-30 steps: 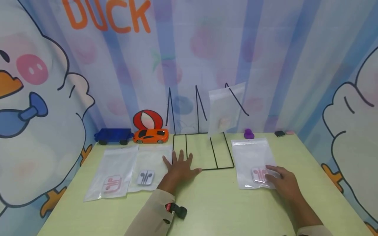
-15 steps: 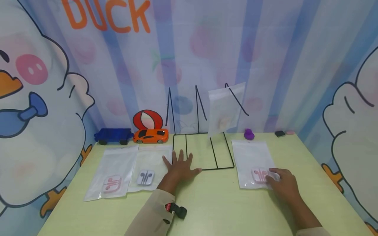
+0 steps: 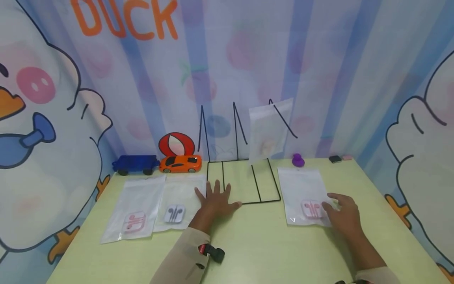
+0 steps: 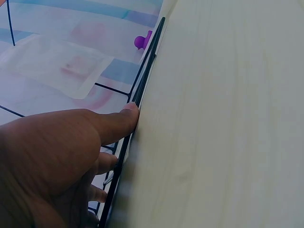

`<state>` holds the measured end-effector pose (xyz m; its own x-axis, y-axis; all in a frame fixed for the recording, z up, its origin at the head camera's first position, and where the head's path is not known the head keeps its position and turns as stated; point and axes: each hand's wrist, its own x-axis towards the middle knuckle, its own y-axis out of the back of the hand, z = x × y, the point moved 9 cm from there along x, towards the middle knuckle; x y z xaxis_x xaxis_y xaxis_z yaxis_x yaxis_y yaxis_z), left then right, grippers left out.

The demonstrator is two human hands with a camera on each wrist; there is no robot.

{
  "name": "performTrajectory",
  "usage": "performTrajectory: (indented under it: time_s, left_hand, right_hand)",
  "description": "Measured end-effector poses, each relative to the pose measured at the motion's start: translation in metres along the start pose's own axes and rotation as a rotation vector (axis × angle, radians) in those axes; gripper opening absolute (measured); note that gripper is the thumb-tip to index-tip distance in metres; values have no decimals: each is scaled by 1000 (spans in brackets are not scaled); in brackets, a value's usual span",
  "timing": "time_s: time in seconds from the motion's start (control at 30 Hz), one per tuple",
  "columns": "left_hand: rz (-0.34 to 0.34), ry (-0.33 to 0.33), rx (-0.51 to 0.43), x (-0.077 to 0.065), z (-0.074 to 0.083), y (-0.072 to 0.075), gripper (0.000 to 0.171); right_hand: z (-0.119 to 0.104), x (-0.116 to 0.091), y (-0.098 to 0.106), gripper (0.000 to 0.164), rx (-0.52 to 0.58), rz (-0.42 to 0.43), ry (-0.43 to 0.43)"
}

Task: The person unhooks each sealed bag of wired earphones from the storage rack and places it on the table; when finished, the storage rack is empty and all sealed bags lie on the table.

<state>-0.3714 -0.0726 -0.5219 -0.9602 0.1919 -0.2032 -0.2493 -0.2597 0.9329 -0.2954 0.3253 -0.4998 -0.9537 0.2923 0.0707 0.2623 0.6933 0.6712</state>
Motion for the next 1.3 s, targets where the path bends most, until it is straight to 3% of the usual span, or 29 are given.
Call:
performTrajectory:
  time_s: [0.17, 0.4, 0.6, 0.73, 1.03, 1.17, 1.3]
  left_hand:
    - [-5, -6, 1, 0, 0, -1, 86]
    - [-22, 10, 2, 1, -2, -6, 88]
    - [-2, 6, 8, 6, -4, -8, 88]
    - [-13, 12, 2, 5, -4, -6, 89]
    - [2, -3, 6, -1, 0, 0, 86]
    - [11, 3, 15, 1, 0, 0, 87]
    - [0, 17, 15, 1, 0, -2, 87]
  right_hand:
    - [-18, 5, -3, 50, 94, -58, -31]
    - [-63, 25, -21, 53, 181, -165, 16]
    - [-100, 49, -29, 49, 246, -168, 62]
    - [-118, 67, -33, 48, 328, -179, 35]
    - [-139, 105, -48, 54, 478, -260, 1]
    - [-144, 118, -55, 56, 471, -309, 5]
    - [-142, 130, -59, 49, 442, -290, 9]
